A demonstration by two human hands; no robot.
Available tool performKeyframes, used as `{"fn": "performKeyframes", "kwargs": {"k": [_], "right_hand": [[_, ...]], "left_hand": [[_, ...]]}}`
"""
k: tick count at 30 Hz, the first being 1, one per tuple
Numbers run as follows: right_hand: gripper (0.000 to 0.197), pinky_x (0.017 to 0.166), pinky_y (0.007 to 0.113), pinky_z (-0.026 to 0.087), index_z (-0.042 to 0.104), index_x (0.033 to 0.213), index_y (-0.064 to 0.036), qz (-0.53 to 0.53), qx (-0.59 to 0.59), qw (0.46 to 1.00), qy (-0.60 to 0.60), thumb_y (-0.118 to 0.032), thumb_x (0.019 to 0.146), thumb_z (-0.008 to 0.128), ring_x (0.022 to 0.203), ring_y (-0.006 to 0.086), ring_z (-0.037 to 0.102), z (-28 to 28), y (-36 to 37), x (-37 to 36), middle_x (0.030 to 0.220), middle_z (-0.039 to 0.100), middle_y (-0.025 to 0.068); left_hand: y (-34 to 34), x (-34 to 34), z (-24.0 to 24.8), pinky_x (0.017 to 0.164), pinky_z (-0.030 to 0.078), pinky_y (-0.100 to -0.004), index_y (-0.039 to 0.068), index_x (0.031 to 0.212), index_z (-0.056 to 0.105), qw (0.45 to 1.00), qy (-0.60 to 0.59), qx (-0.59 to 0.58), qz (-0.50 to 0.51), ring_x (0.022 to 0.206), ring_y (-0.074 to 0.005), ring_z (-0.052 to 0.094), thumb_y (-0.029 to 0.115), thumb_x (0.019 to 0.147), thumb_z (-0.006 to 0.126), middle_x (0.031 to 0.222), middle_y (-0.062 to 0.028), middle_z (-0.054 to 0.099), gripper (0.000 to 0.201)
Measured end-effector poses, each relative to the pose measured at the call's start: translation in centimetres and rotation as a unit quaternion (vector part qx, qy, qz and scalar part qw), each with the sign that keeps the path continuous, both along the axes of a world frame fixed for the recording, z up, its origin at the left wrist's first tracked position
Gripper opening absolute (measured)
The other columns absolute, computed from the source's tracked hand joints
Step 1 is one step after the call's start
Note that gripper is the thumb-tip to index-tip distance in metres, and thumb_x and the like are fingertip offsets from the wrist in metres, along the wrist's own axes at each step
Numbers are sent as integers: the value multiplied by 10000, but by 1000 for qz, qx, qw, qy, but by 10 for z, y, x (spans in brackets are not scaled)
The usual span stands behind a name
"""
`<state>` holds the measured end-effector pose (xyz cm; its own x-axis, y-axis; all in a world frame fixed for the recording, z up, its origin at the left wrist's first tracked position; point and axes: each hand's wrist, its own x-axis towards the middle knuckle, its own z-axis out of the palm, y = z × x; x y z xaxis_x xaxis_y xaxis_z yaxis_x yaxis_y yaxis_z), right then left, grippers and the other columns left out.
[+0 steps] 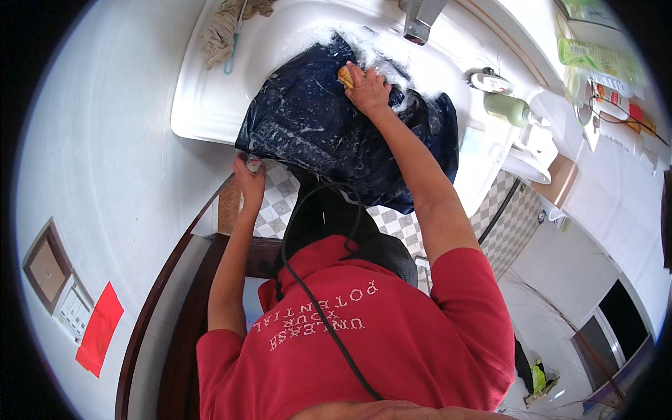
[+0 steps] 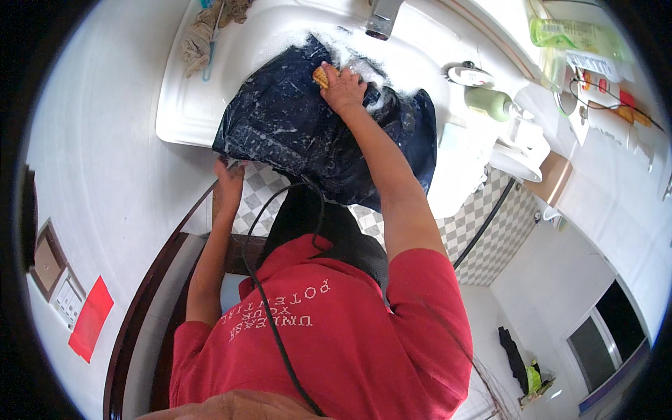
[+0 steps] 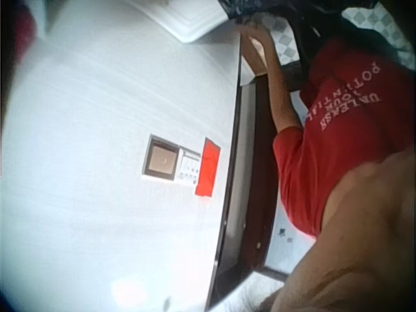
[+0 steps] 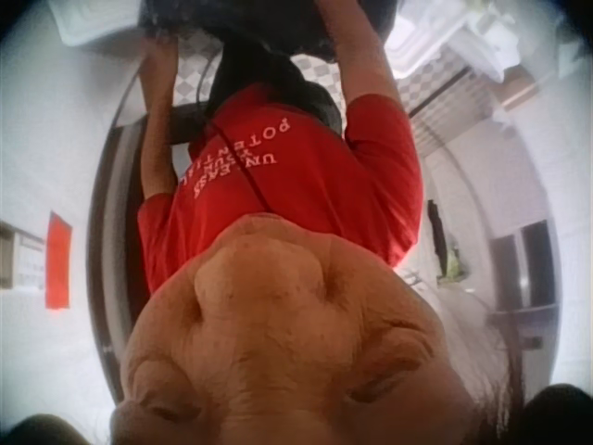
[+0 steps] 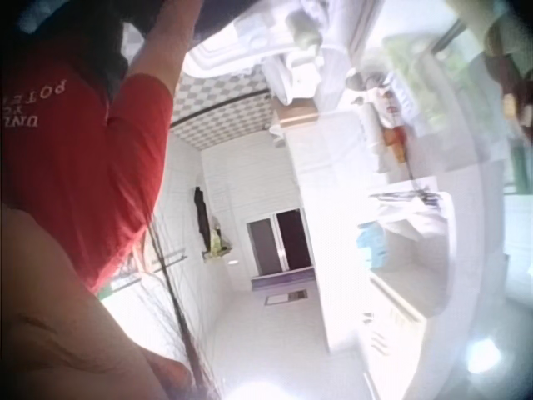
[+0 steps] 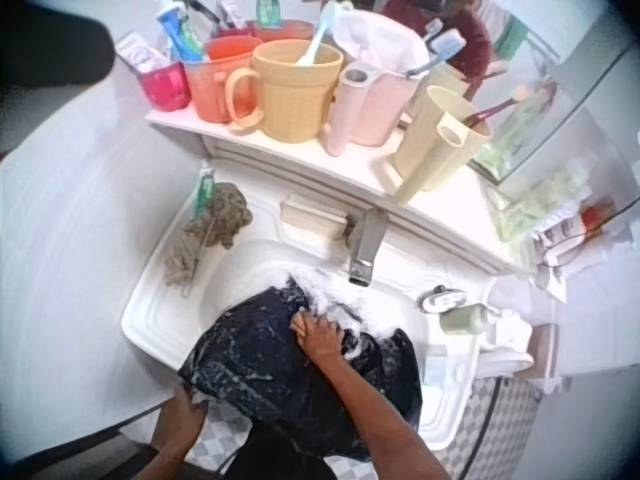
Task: The person washes a garment in a bathroom sink by scrubbing it with a brush and soap, then rinses the garment and their hands under running water from the faucet.
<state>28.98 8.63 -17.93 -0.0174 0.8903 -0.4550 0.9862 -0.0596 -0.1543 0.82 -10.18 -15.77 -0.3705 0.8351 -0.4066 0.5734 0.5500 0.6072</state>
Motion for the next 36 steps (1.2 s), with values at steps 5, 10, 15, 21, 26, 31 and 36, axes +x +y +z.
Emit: {"fn": "performKeyframes", "kwargs": {"k": [5, 10, 15, 21, 26, 31, 36], "right_hand": [[631, 900, 519, 358, 322, 1322, -381, 45, 30, 999, -5, -392, 768, 624, 1132, 319, 405, -13, 6, -3, 1176, 393, 94], [519, 878, 540, 362, 404, 1273, -313, -34, 87, 995, -33, -351, 792, 595, 1086, 345, 440, -26, 20, 13, 1098, 441, 114], [458, 887, 476, 424, 429, 1239, -293, 0, -85, 950, 300, -325, 800, 554, 1001, 382, 533, 28, -1, -26, 1090, 509, 240], [569, 907, 404, 436, 365, 1310, -299, 152, -150, 940, 266, -363, 777, 554, 1084, 310, 510, 92, -49, -53, 1293, 430, 122], [539, 865, 416, 459, 358, 1290, -238, 69, -148, 987, -11, -380, 800, 532, 1060, 301, 532, 18, 12, 14, 1216, 513, 123], [524, 896, 390, 443, 377, 1267, -255, 108, -59, 937, 326, -337, 786, 565, 1051, 334, 529, 91, -16, -88, 1214, 471, 183], [556, 877, 440, 441, 362, 1284, -243, 168, -95, 939, 286, -375, 782, 562, 1056, 337, 516, 71, -17, -110, 1202, 454, 209]], "left_hand": [[7, -5, -61, 891, 400, -380, -4, 1222, 374, 948, -289, 93, 100, 1031, -334, 518, 41, 740, 653, 1190, -223, 482, 559], [5, -20, -11, 778, 441, -354, -38, 1073, 533, 986, -137, -70, -61, 903, -288, 596, 183, 855, 564, 981, -224, 605, 312], [-2, -5, 76, 732, 444, -385, -61, 1030, 556, 988, 30, -59, -138, 825, -385, 589, 325, 895, 508, 908, -263, 601, 412], [0, -16, 78, 733, 440, -330, -50, 1034, 550, 997, -47, 44, -48, 804, -237, 586, 270, 879, 558, 894, -187, 619, 355], [26, -7, 97, 632, 417, -285, -49, 892, 565, 991, -127, 35, 9, 655, -138, 472, 265, 860, 587, 696, -126, 568, 317], [28, 1, 86, 643, 437, -328, -43, 886, 565, 995, -82, 50, -9, 661, -228, 559, 301, 867, 567, 725, -165, 599, 344], [34, 3, 90, 662, 446, -357, -37, 911, 567, 996, -76, -3, -52, 701, -299, 590, 330, 875, 543, 761, -198, 607, 370]]}}
